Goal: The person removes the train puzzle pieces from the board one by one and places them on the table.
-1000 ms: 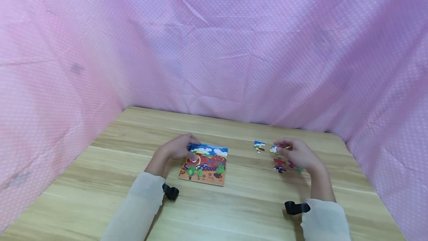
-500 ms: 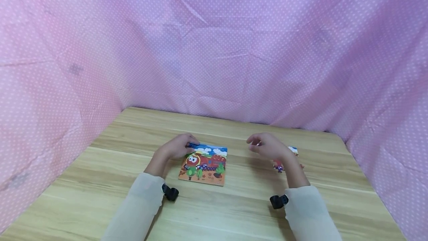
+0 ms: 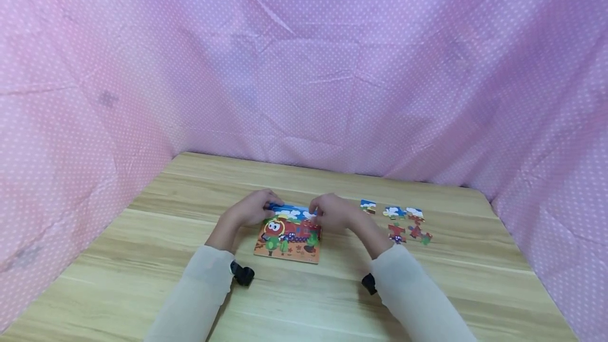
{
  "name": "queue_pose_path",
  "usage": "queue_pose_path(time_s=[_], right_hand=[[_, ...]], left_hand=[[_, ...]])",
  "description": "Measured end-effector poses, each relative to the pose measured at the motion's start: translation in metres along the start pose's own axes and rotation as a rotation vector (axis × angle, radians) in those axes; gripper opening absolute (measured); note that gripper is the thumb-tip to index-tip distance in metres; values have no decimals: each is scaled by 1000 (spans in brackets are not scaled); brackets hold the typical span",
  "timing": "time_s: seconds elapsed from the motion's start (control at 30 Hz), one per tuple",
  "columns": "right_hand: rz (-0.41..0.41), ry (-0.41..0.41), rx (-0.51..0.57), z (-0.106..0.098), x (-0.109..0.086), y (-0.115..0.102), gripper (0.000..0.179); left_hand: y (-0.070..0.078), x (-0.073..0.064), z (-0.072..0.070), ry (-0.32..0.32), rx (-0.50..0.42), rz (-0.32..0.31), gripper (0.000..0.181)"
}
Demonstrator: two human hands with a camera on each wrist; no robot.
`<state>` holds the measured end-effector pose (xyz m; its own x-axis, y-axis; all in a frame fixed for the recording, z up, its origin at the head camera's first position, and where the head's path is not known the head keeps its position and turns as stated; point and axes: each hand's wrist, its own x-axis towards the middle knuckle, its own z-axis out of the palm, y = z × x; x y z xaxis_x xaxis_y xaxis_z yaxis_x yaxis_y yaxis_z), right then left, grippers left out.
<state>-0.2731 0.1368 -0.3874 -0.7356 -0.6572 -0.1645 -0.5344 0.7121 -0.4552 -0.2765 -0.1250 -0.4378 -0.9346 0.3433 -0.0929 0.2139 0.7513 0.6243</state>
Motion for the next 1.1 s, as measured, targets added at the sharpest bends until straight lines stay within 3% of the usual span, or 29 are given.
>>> queue_pose_path(time_s=[0.23,0.43,0.6,0.83,1.1], right_hand=[[-32,-27,-59,25,23,-20,25],[-105,18,-80,43,34,-23,31],[-124,50,-32,52,40,-24,38],[-39,32,151,57,45,-32,30],[35,2,251,55,47,-40,30]], left_hand=[[-1,0,-1,-3,13,8,30],[-1,1,0,-6,14,27,31],[0,1,-1,-3,21,43,31],[-1,0,-3,-8,15,47,31],[-1,-1,-2,-3,15,51,31]])
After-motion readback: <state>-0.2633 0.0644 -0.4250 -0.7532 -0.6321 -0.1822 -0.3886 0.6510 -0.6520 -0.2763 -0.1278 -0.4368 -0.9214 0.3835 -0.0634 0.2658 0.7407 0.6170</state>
